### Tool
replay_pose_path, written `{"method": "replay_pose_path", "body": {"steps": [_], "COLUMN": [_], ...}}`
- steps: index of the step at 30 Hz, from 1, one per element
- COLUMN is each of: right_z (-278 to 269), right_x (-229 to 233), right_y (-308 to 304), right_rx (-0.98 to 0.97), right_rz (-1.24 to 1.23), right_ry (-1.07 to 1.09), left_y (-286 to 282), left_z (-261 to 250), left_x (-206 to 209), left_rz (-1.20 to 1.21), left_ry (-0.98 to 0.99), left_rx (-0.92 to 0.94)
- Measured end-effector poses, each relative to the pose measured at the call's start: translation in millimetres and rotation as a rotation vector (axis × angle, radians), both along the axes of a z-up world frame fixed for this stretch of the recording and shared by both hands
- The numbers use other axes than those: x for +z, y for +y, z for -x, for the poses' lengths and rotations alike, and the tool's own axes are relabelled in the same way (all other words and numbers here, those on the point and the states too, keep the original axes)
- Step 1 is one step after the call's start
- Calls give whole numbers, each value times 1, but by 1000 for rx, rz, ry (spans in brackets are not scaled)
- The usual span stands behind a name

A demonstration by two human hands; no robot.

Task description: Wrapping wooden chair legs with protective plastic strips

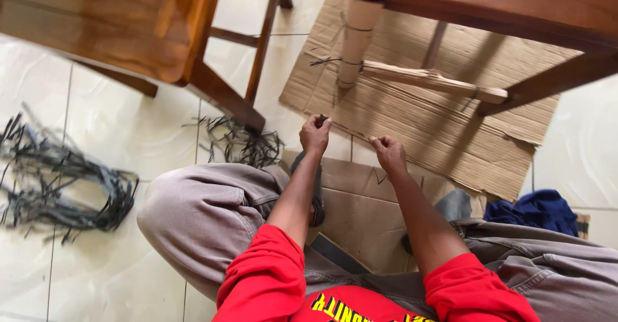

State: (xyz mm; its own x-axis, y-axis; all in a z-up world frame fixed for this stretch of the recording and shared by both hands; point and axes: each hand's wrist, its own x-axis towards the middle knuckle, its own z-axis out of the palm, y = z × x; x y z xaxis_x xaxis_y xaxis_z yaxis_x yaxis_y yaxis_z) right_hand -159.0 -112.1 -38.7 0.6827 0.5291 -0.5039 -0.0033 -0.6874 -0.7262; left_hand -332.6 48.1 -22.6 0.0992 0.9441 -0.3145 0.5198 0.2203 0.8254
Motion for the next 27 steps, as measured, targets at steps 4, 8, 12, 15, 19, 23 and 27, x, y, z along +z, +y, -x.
{"method": "replay_pose_path", "body": {"steps": [4,8,12,15,19,23,27], "right_z": [27,52,72,80,80,78,75], "right_x": [25,38,40,40,30,33,33], "right_y": [24,43,53,55,61,64,63], "right_rx": [90,213,327,426,507,540,498], "right_rz": [-48,-31,12,29,44,77,115], "right_ry": [51,58,49,-6,-67,-95,-80], "left_y": [8,3,-11,-15,-9,7,-1], "left_z": [37,66,85,99,113,126,127], "left_x": [-35,-26,15,-6,-51,-102,-47], "left_rz": [39,8,21,-43,-32,76,-116], "left_ry": [177,390,567,546,520,469,558], "left_rx": [155,247,234,286,318,258,261]}}
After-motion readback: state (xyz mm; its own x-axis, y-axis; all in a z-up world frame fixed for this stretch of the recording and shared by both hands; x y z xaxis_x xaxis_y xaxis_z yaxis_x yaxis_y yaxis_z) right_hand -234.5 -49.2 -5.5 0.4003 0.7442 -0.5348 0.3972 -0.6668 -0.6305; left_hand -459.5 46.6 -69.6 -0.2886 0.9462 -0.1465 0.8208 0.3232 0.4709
